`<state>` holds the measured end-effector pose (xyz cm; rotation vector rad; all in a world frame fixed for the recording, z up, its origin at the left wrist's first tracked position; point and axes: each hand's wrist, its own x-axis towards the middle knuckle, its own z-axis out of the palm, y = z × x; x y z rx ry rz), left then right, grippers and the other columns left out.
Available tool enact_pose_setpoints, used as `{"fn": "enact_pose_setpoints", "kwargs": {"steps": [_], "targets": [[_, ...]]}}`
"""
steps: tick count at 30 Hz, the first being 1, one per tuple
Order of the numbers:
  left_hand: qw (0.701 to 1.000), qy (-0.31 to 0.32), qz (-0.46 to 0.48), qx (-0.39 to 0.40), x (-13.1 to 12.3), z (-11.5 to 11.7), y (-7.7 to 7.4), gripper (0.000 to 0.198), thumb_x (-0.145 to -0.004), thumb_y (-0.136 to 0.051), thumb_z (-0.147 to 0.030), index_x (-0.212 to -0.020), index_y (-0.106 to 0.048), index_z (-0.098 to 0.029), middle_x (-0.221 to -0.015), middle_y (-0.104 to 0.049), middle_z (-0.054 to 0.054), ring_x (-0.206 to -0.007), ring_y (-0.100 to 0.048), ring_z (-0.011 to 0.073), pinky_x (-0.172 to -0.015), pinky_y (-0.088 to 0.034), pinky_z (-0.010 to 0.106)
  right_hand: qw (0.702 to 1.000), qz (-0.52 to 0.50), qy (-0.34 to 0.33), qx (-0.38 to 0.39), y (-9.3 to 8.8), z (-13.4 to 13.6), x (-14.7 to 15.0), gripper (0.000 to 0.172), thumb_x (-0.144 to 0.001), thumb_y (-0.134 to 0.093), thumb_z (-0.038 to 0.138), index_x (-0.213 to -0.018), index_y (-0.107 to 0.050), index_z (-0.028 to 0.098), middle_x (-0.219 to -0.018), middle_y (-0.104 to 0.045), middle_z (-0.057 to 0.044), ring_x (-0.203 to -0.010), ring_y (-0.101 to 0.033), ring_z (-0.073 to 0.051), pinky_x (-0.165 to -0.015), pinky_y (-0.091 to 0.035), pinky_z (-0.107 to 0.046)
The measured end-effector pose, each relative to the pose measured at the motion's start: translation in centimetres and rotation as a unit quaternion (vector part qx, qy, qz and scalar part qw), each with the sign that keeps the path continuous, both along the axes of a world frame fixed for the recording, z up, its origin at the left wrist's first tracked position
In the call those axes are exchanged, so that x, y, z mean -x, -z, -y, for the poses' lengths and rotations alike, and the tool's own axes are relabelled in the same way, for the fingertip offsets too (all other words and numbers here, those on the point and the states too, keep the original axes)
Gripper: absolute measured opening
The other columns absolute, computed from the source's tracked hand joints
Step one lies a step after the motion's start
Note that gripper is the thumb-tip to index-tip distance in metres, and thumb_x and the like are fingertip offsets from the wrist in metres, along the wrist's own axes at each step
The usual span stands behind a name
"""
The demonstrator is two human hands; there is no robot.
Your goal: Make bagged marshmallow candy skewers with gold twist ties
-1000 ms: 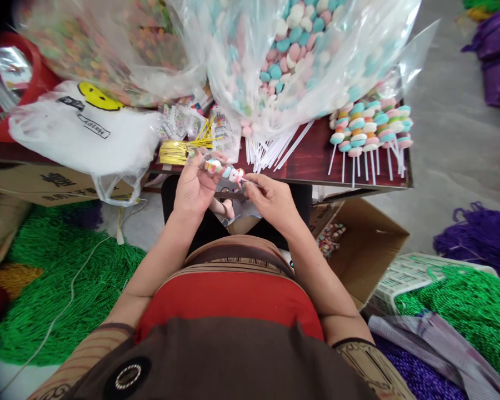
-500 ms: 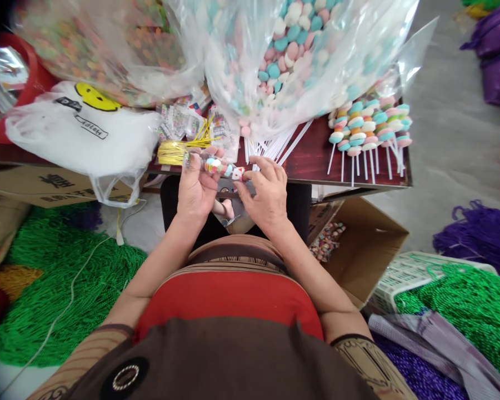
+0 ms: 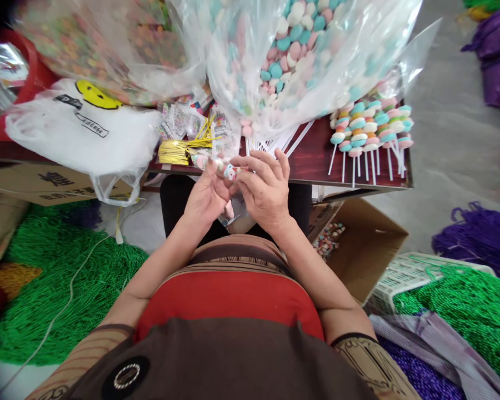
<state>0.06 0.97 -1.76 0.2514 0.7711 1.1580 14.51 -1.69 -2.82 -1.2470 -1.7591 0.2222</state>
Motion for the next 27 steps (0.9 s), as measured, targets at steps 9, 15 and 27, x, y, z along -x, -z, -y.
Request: {"fn": "enact_pose_setpoints", "kwargs": {"steps": [9,15,27], "targets": [[0.999,-0.018,-0.034,0.013,0.2,0.0,-0.8,0.023,-0.096,-0.063,-0.024,-0.119,-0.067,-0.023,-0.091,-0.077,0.002,-0.087,-0.075,0.0132,-0.082,-0.058,0.025,0.97,-0.205,0.003,0.131,-2.3,0.9,-1.1,0.017,-0.096,-0.062,0.034,-0.102,-0.075,0.025,-0.094,-0.077,-0.002,-0.082,-0.072,-0.017,-0.08,-0.059,-0.035],[0.998,-0.027,-0.052,-0.006,-0.2,0.4,-0.9,0.034,-0.092,-0.071,-0.027,-0.125,-0.064,-0.026,-0.09,-0.077,0.0,-0.088,-0.076,0.0135,-0.078,-0.058,0.022,0.976,-0.097,-0.022,0.192,-2.7,0.1,-0.8,0.008,-0.084,-0.067,0.021,-0.085,-0.074,0.021,-0.08,-0.072,0.0,-0.069,-0.062,-0.014,-0.069,-0.051,-0.03],[0.994,-0.039,-0.068,-0.074,-1.2,1.4,-0.3,0.04,-0.086,-0.077,-0.025,-0.125,-0.064,-0.027,-0.096,-0.079,0.001,-0.112,-0.073,0.0196,-0.102,-0.053,0.034,0.978,-0.053,0.06,0.193,-1.1,0.0,0.6,0.018,-0.08,-0.057,0.017,-0.08,-0.075,0.021,-0.075,-0.07,-0.003,-0.066,-0.059,-0.015,-0.067,-0.047,-0.03]]}}
